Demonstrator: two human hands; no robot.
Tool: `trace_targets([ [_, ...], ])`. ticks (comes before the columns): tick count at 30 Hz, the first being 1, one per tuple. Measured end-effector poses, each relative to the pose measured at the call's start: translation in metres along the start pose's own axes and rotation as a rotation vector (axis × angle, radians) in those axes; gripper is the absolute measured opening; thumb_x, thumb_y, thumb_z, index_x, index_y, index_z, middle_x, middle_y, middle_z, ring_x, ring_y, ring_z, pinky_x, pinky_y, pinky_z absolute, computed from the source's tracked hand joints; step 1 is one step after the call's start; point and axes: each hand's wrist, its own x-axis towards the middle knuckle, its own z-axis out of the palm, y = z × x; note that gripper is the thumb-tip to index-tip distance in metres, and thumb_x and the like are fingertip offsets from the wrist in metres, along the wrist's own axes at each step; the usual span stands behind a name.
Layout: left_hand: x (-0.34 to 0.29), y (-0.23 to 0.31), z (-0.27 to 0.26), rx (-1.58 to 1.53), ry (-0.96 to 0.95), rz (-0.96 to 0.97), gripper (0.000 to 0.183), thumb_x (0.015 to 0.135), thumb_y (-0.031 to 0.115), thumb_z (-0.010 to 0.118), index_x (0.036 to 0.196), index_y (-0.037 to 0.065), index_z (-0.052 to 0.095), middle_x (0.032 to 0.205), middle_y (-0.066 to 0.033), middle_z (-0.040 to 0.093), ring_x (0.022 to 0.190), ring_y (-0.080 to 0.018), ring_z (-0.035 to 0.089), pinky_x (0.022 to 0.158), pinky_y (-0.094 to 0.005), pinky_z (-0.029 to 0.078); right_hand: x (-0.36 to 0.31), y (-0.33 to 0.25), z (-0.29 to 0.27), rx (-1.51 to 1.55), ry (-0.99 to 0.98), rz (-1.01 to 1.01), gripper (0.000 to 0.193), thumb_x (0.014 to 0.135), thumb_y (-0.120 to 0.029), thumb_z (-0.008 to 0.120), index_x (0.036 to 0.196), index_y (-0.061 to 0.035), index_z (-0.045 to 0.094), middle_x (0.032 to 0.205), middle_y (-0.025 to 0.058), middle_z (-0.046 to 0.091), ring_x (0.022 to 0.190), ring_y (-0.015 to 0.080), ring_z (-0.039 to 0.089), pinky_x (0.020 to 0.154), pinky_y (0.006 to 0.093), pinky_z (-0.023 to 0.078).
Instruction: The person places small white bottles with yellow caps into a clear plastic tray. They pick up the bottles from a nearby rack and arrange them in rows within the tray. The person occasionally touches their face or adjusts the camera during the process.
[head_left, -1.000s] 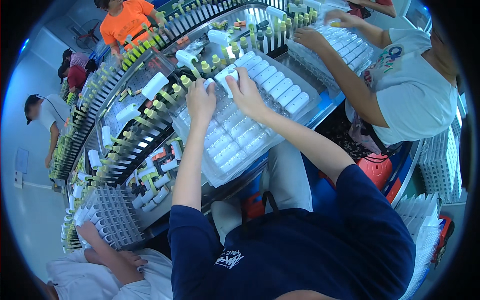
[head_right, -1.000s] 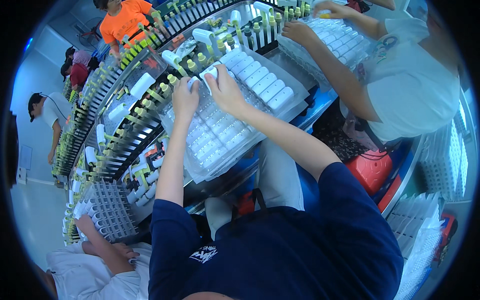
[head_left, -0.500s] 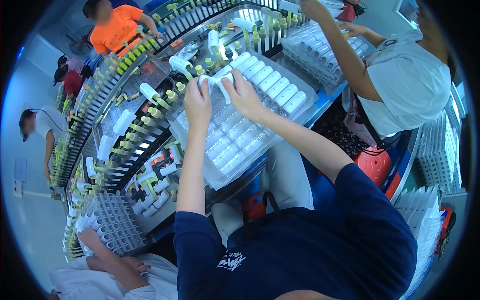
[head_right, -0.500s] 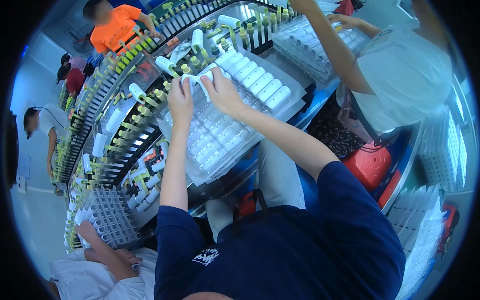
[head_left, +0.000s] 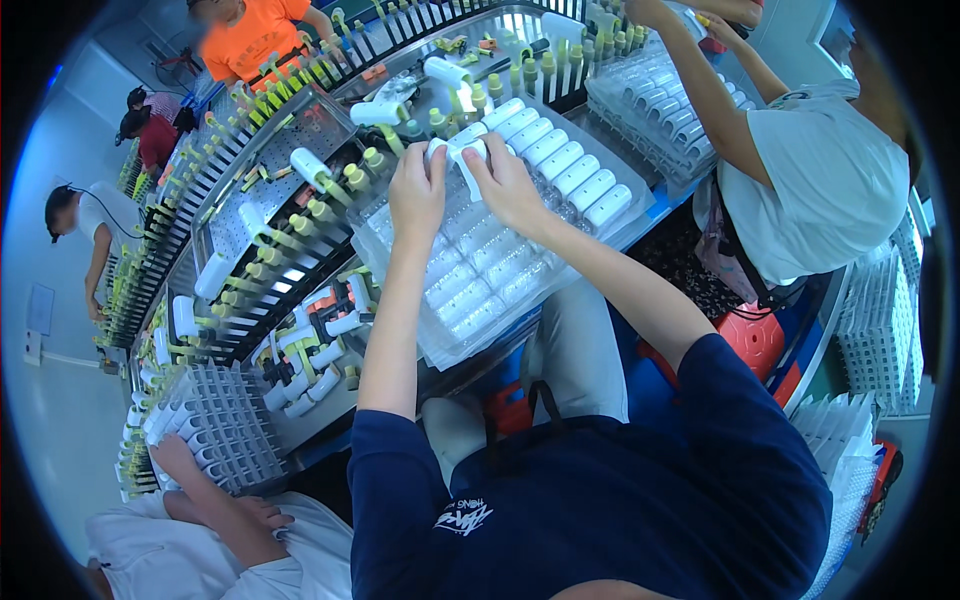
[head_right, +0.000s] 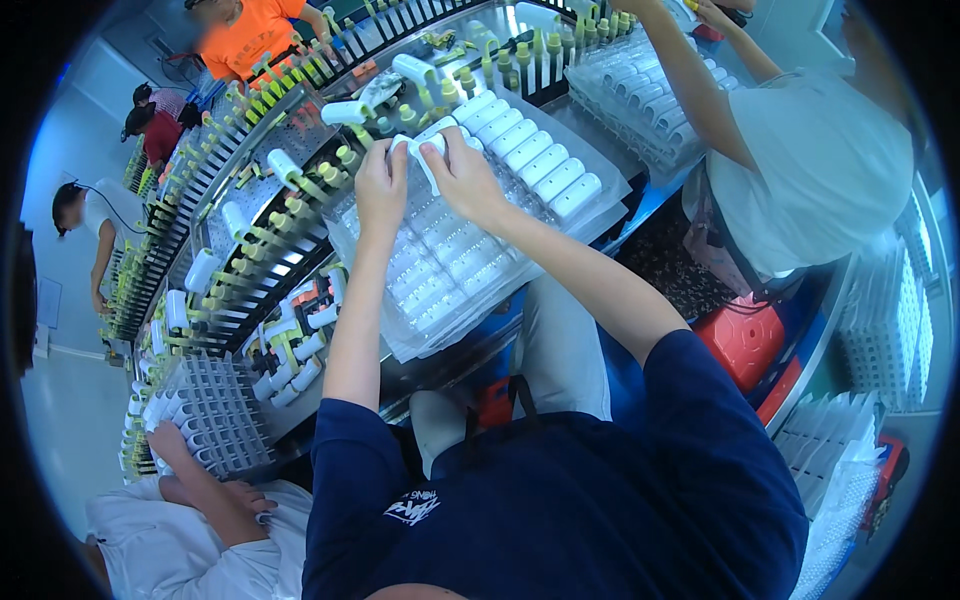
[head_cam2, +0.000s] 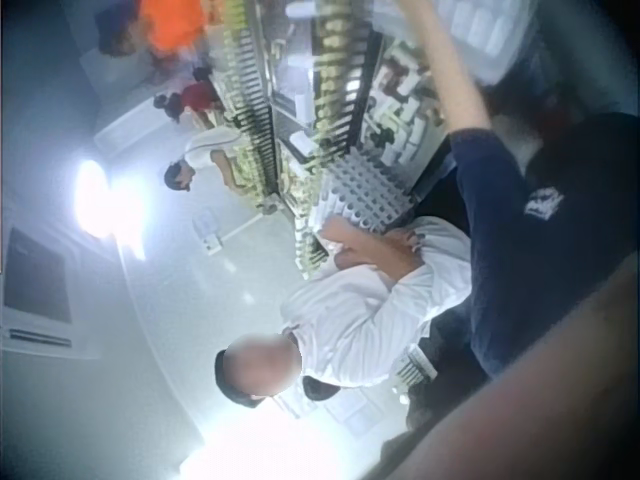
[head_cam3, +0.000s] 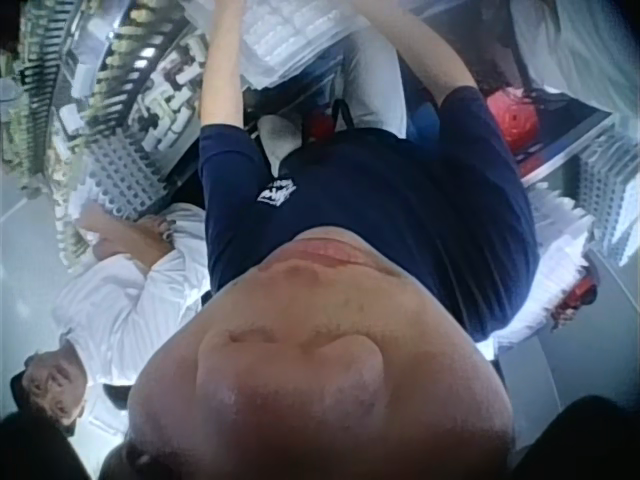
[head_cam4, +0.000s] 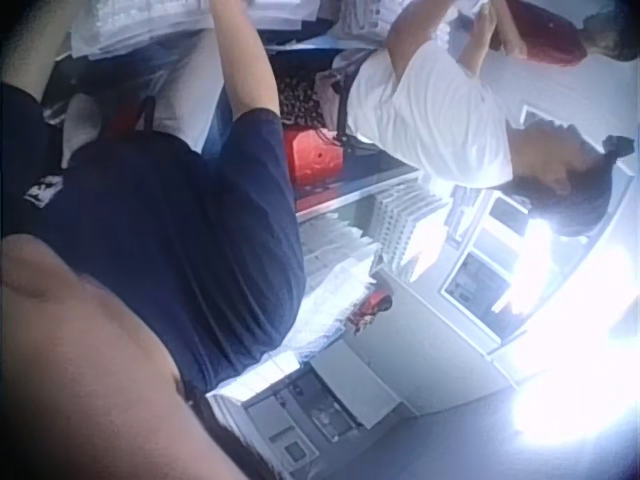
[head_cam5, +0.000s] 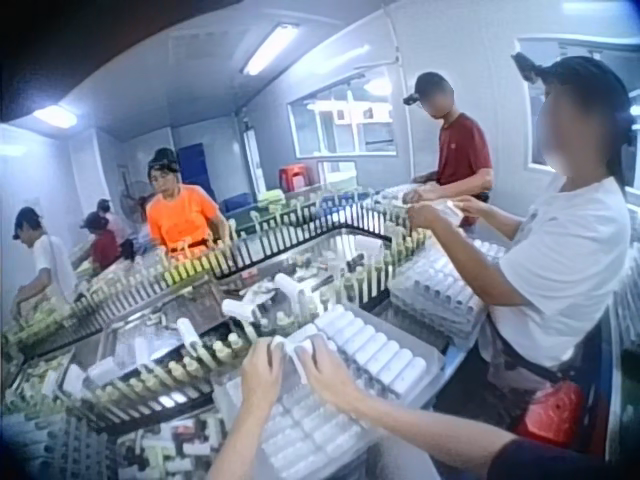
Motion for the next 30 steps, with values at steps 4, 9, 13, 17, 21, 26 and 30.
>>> trace_targets([
  [4, -0.001, -0.002, 0.001, 0.034, 0.001, 0.070, 0.034, 0.102, 0.032, 0.069, 0.117, 0.002, 0.065, 0.108, -0.0210, 0.072, 0.096, -0.0429, 0.070, 0.081, -0.0492, 0.055, -0.001, -0.005, -0.001, 0.019, -0.002, 0.022, 0.043, 0.109, -0.037, 0.057, 0.126, 0.0032, 0.054, 0.075, 0.0211, 0.064, 0.067, 0.0348, 0.064, 0.066, 0.0463, 0.048],
  [9, -0.003, 0.003, 0.001, 0.116, -0.075, 0.090, 0.046, 0.096, 0.041, 0.075, 0.118, 0.002, 0.065, 0.113, -0.0209, 0.071, 0.099, -0.0435, 0.070, 0.081, -0.0499, 0.056, 0.019, -0.004, -0.010, -0.088, 0.180, -0.239, 0.040, 0.108, -0.030, 0.063, 0.131, 0.0021, 0.056, 0.098, 0.0220, 0.069, 0.083, 0.0292, 0.069, 0.074, 0.0398, 0.052],
  [13, -0.004, 0.002, -0.002, 0.140, -0.059, 0.094, 0.049, 0.095, 0.044, 0.075, 0.117, 0.002, 0.065, 0.112, -0.0201, 0.071, 0.097, -0.0444, 0.070, 0.079, -0.0507, 0.056, 0.076, -0.036, -0.034, -0.530, 0.182, -0.650, 0.042, 0.099, -0.026, 0.072, 0.131, -0.0014, 0.061, 0.115, 0.0171, 0.070, 0.108, 0.0397, 0.068, 0.089, 0.0469, 0.054],
  [17, -0.003, 0.005, -0.001, 0.145, -0.070, 0.098, 0.046, 0.097, 0.044, 0.074, 0.115, 0.003, 0.065, 0.110, -0.0203, 0.070, 0.095, -0.0451, 0.070, 0.078, -0.0517, 0.057, 0.156, -0.024, -0.039, -0.771, -0.107, -0.999, 0.044, 0.095, -0.027, 0.074, 0.132, -0.0075, 0.063, 0.118, 0.0142, 0.070, 0.111, 0.0371, 0.068, 0.092, 0.0495, 0.055],
  [21, -0.002, -0.001, 0.006, 0.178, -0.077, 0.106, 0.045, 0.098, 0.044, 0.072, 0.114, 0.003, 0.065, 0.109, -0.0196, 0.070, 0.093, -0.0443, 0.071, 0.078, -0.0514, 0.057, 0.182, -0.022, -0.003, -0.681, -0.483, -0.754, 0.038, 0.101, -0.037, 0.065, 0.127, -0.0107, 0.065, 0.117, 0.0136, 0.071, 0.109, 0.0378, 0.070, 0.093, 0.0520, 0.054],
  [26, 0.000, -0.001, 0.007, 0.225, -0.101, 0.059, 0.047, 0.096, 0.043, 0.074, 0.117, 0.002, 0.067, 0.112, -0.0208, 0.072, 0.096, -0.0438, 0.071, 0.080, -0.0505, 0.056, 0.163, -0.024, 0.045, -0.520, -0.511, -0.673, 0.040, 0.106, -0.041, 0.057, 0.133, -0.0109, 0.059, 0.119, 0.0194, 0.070, 0.113, 0.0413, 0.069, 0.095, 0.0541, 0.054],
  [30, -0.001, 0.008, 0.000, 0.219, -0.113, 0.044, 0.040, 0.096, 0.037, 0.074, 0.118, 0.004, 0.068, 0.112, -0.0207, 0.073, 0.097, -0.0443, 0.071, 0.080, -0.0513, 0.057, 0.151, -0.047, 0.081, -0.515, -0.573, -0.603, 0.039, 0.106, -0.041, 0.057, 0.129, -0.0090, 0.058, 0.116, 0.0198, 0.070, 0.112, 0.0415, 0.069, 0.093, 0.0539, 0.054],
])
